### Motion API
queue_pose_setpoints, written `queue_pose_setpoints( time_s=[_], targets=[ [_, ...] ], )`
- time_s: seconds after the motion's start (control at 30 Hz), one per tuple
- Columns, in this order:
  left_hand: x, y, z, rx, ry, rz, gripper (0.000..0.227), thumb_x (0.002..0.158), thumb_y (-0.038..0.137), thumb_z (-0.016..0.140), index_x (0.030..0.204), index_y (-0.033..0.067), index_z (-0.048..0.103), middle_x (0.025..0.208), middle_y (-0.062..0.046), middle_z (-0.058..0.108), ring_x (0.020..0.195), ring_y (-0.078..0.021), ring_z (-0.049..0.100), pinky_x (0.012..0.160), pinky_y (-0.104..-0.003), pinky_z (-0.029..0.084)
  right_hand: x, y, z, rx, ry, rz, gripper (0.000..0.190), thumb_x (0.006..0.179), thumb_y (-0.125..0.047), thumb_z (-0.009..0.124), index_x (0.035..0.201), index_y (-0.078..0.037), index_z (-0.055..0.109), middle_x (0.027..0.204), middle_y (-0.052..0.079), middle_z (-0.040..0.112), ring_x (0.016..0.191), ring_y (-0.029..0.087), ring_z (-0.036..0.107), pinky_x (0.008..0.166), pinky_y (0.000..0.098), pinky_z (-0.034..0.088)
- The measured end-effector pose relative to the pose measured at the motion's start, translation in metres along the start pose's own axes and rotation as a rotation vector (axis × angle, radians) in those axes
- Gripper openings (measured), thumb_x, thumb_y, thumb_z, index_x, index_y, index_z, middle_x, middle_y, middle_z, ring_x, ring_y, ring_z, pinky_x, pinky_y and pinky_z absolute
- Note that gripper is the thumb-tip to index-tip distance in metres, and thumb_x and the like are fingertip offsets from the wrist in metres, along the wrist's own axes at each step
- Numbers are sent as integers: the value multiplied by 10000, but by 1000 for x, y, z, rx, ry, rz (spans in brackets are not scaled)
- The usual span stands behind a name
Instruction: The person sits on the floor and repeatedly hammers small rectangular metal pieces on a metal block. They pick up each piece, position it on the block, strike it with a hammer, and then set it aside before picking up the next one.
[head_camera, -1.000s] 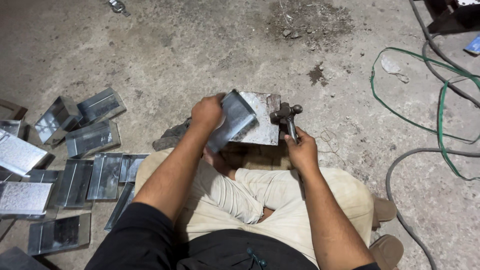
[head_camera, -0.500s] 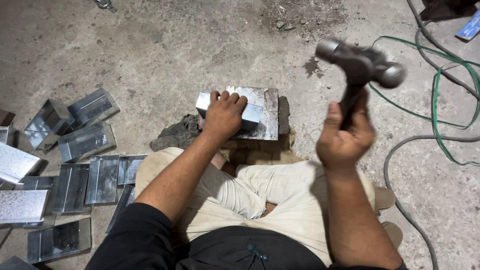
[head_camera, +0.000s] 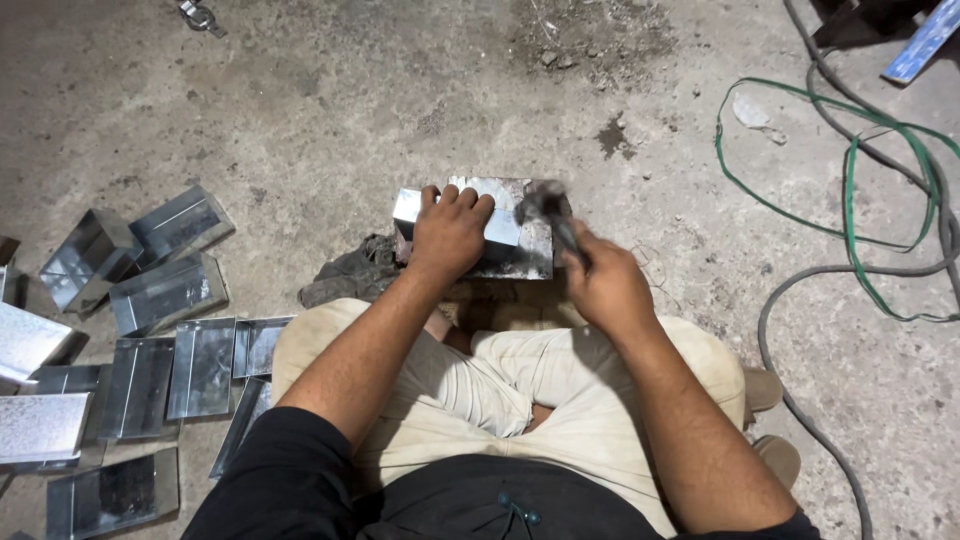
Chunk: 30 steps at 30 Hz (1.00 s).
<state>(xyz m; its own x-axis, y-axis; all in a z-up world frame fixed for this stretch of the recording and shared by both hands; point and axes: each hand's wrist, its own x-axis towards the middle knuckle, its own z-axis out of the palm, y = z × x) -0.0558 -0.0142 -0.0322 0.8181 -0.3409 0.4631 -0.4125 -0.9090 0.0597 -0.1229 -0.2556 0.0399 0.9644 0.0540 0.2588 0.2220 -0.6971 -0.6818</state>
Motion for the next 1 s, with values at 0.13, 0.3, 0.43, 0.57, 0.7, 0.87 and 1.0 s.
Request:
queue_pose_setpoints(
  time_s=[0.13, 0.3, 0.43, 0.57, 0.7, 0.87, 1.0],
  targets=[
    [2, 0, 5, 36, -58, -18, 177, 902, 130, 537, 1031, 143, 658, 930, -65, 646, 954, -270, 607, 956, -531, 394, 3, -9, -13, 67, -25, 127, 455, 950, -135, 693, 1391, -35, 646, 880, 133, 733, 663, 186, 677, 611, 289, 552],
    [8, 4, -11, -77, 21, -87, 302, 810, 110, 623, 1110, 121, 662, 1028, -82, 676, 1046, -279, 613, 987, -531, 386, 11, -17, -50, 168, 249, -106, 450, 994, -68, 711, 1416, 56, 615, 1043, 133, 724, 838, 128, 676, 683, 235, 541],
    [9, 0, -8, -714, 195, -451, 358, 823, 37, 644, 1179, 76, 647, 1129, -88, 709, 1083, -294, 696, 947, -463, 523, 12, -23, -87, 187, 376, -267, 308, 1145, -58, 703, 1400, 95, 621, 1111, 127, 717, 942, 118, 695, 790, 225, 568],
    [4, -4, 37, -916, 242, -586, 424, 910, -56, 633, 1321, 24, 567, 1191, -182, 684, 1149, -394, 671, 999, -426, 525, 23, -44, -100, 170, 420, -354, 304, 1174, -63, 696, 1436, 81, 637, 1003, 113, 693, 805, 95, 622, 703, 206, 483],
    [-4, 8, 56, -950, 237, -368, 537, 785, -117, 554, 1286, 70, 608, 1201, -213, 693, 1185, -399, 657, 967, -427, 541, 48, -66, -95, 210, 476, -445, 285, 1074, -52, 679, 1344, 37, 658, 937, 94, 712, 693, 92, 588, 620, 230, 459],
    [-1, 9, 50, -1001, 199, -385, 516, 807, -109, 547, 1283, 81, 606, 1182, -204, 700, 1163, -382, 687, 949, -417, 557, 67, -63, -45, 233, 257, -404, 274, 1090, -54, 654, 1361, -28, 678, 1060, 100, 731, 856, 145, 695, 732, 255, 580],
    [2, 13, 37, -946, 253, -362, 484, 828, -104, 551, 1272, 78, 613, 1174, -206, 691, 1135, -410, 675, 942, -434, 552, 67, -67, -29, -108, -134, -219, 303, 925, -63, 740, 1227, -43, 736, 999, 164, 757, 868, 215, 745, 816, 326, 570]
  ],
)
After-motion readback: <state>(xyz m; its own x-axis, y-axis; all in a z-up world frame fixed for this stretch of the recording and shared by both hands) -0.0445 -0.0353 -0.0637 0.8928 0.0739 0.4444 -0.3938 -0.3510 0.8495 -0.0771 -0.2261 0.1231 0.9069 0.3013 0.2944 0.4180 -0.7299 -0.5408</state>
